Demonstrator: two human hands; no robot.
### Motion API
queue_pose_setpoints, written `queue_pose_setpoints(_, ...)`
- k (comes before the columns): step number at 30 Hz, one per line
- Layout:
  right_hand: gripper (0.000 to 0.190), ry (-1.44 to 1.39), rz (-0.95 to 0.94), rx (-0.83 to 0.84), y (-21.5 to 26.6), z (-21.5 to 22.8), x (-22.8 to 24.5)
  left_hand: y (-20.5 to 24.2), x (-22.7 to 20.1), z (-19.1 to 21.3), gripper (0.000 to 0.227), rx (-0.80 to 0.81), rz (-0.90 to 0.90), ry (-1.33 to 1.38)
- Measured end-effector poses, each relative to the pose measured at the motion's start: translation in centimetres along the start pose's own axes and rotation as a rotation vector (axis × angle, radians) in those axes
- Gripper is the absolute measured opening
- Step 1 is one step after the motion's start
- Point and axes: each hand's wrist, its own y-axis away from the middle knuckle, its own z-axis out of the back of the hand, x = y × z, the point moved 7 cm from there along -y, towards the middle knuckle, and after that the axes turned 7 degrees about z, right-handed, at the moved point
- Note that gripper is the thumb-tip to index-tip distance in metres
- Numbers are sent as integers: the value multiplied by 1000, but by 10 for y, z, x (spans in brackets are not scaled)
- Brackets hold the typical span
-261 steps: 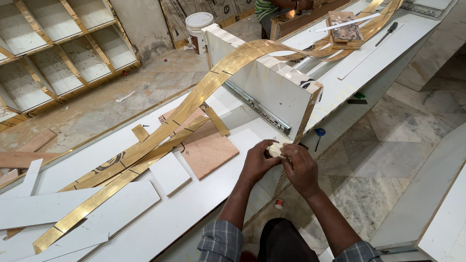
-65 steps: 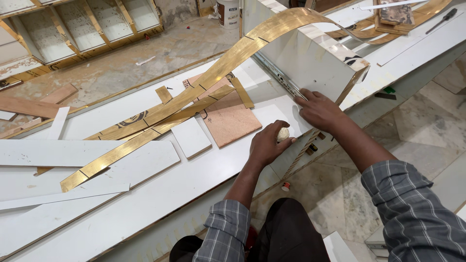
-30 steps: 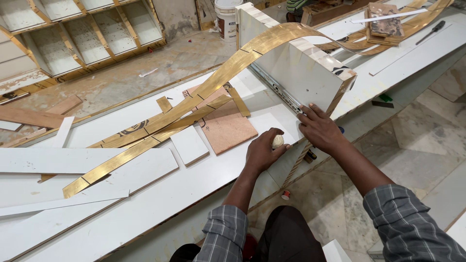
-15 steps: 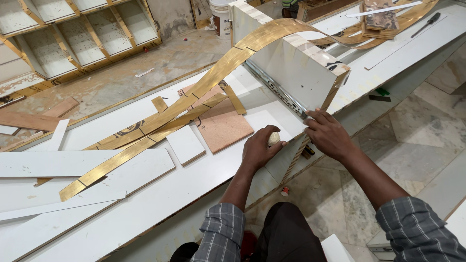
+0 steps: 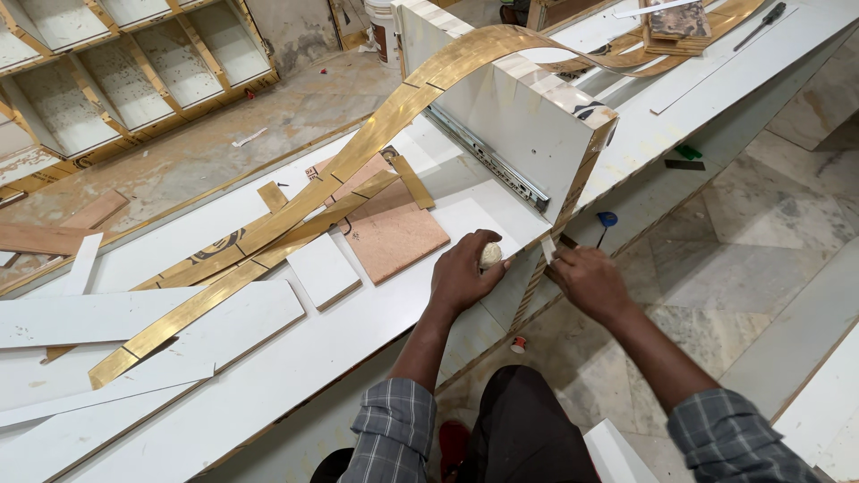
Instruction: The person sits on the floor and repeatedly applies a white adhesive substance from a small roll onto the edge of a white wooden cabinet frame. The person uses both hands to tear off small pieces of the adhesive and press them onto the wood.
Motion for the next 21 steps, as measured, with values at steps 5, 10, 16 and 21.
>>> queue_pose_setpoints(5,16,-98,-196,-75,-2,-31,17,1,-2,5,45,-12,-1,71)
queue_pose_setpoints(10,15,-101,-249,-84,-9,-36,23,1,1,6,40,4,55,143)
queue_pose_setpoints(16,15,-67,-144,-63,1,-17,22,2,-1,8,32,11,30,155)
queue_pose_setpoints(21,13,-71,-75,10,10,-60,24,3,-1,7,33,9,46,146)
